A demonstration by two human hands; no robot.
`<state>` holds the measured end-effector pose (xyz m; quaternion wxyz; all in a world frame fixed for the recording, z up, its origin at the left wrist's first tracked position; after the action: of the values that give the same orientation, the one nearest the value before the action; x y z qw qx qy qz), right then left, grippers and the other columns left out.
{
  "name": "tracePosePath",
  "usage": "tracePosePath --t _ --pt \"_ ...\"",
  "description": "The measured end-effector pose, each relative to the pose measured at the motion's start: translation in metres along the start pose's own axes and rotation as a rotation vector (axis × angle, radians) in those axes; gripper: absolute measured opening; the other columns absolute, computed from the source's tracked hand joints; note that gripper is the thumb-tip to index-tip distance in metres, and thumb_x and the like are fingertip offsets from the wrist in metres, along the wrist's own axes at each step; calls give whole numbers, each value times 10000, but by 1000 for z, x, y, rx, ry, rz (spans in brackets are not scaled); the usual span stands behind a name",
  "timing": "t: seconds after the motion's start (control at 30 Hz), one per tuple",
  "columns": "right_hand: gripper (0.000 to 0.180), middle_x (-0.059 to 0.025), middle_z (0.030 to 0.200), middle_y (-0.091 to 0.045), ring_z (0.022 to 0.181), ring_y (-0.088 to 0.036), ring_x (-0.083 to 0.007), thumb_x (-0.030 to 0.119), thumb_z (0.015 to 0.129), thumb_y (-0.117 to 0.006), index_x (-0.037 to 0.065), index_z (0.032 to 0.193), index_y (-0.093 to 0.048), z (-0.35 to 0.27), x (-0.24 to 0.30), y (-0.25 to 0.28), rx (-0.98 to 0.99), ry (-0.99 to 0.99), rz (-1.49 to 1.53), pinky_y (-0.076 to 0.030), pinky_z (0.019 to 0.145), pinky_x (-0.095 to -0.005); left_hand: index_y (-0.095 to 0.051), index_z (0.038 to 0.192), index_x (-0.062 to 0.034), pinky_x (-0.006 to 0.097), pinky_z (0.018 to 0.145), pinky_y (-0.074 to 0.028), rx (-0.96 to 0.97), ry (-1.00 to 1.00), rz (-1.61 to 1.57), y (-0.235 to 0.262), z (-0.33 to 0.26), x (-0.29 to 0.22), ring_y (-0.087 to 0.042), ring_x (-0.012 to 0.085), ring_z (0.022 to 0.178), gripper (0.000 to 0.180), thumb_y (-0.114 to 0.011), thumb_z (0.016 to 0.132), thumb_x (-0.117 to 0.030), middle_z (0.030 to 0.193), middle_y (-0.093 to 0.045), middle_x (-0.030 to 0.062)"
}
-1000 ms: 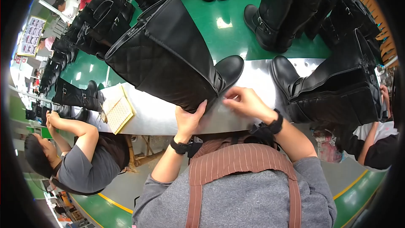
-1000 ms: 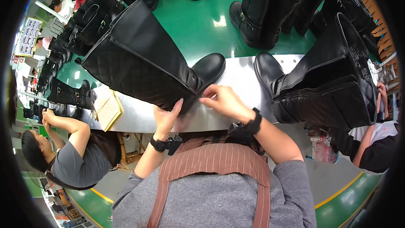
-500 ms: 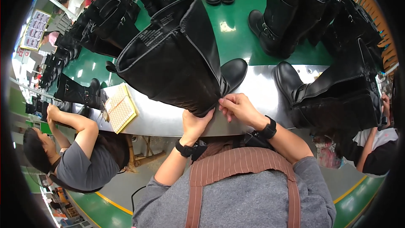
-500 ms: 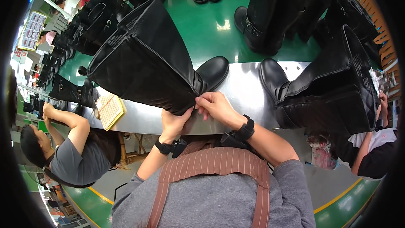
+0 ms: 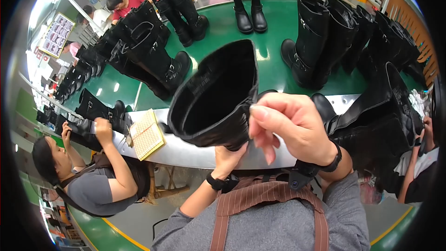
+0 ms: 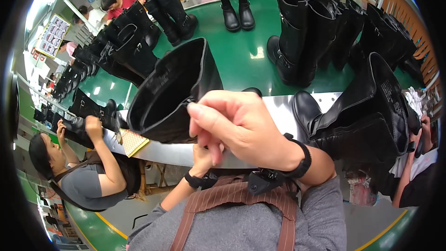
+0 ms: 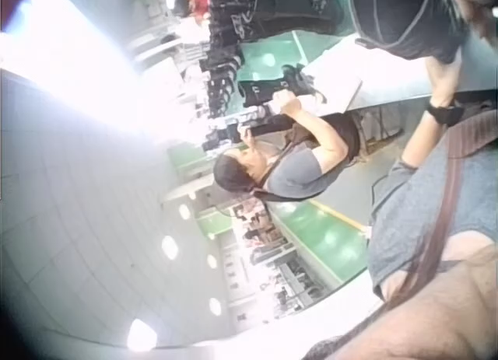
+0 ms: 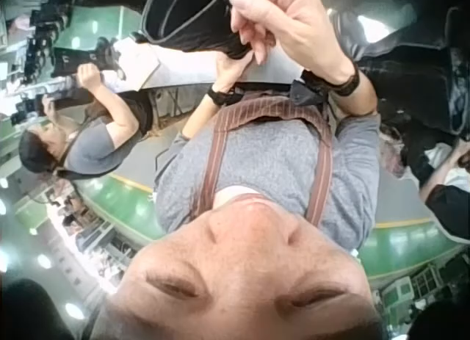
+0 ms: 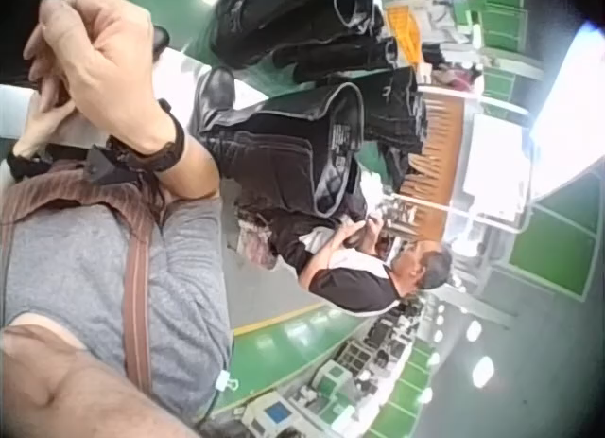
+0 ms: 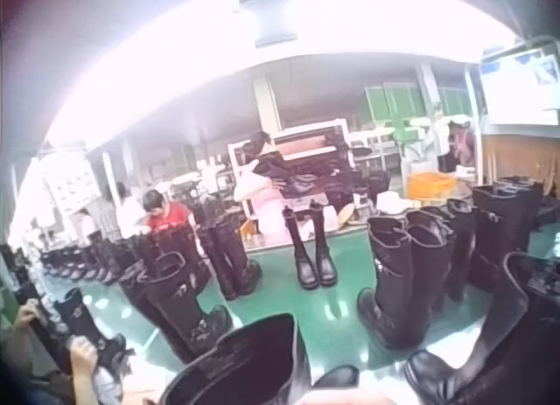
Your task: The recorder is inspecting and cleaning black quilted boots on a production line.
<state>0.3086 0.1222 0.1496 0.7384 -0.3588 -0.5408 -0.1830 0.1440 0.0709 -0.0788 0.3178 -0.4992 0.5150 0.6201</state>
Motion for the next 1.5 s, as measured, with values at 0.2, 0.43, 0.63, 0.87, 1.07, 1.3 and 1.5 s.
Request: tracePosePath --t 0.2,0.43,0.63,0.87,1.07,1.3,1.5 --pt "266 -48 815 -637 661 -611 -75 225 1052 -499 -11 1020 -617 -19 -28 20 -32 111 23 -467 579 -212 -637 1181 16 343 930 -498 -136 -76 -109 -6 -13 -15 -642 193 1058 482 -830 750 -82 1147 -684 107" --pt "460 -95 733 -699 714 -693 -186 429 975 -584 12 829 -712 -168 -101 118 -26 -523 -741 -521 669 -325 -505 1277 71 389 1008 -433 -336 -286 137 3 -20 -1 -559 302 1192 754 -898 687 -184 1278 -567 227" --pt "525 -162 956 -713 879 -691 -310 385 689 -854 -1 1009 -697 -263 -67 176 -812 -520 -1418 -532 793 -382 -360 1270 -4 423 860 -475 -539 -1193 261 29 -61 -81 -500 279 987 611 -717 804 -175 1149 -399 156" --pt "442 -72 1067 -690 955 -634 -157 59 744 -853 -40 1123 -649 -230 -128 209 -924 75 -690 -499 882 -292 -554 1227 12 260 622 -468 583 -377 -30 -146 -16 -90 -592 123 736 391 -701 881 -97 859 -629 54" --pt "366 -73 1044 -707 939 -653 -162 62 760 -827 -24 1089 -690 -222 -121 204 -863 49 -733 -511 864 -303 -570 1160 16 247 544 -480 837 66 -83 -239 -2 -36 -595 98 678 319 -690 928 -166 844 -641 52" --pt "406 -58 1066 -701 959 -647 -155 18 760 -817 -14 1137 -671 -219 -129 203 -739 -101 -512 -516 870 -295 -650 968 -31 207 525 -448 1207 274 -193 -257 3 -28 -568 64 574 205 -611 993 -230 727 -666 7" --pt "443 -73 1135 -675 1040 -627 -177 -8 772 -780 -2 1192 -641 -222 -130 209 -718 -36 -633 -492 938 -327 -671 915 -39 191 542 -415 1320 400 -430 -223 -10 -116 -541 47 576 257 -560 1023 -244 774 -696 25"
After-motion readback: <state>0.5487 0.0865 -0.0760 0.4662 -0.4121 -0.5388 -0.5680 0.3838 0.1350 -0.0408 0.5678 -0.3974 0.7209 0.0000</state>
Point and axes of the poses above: each hand's wrist, its own z-axis towards the middle knuckle, its own y-axis out of the back of the hand, x = y × z, the point moved 7 cm from there along z, towards the middle knuckle
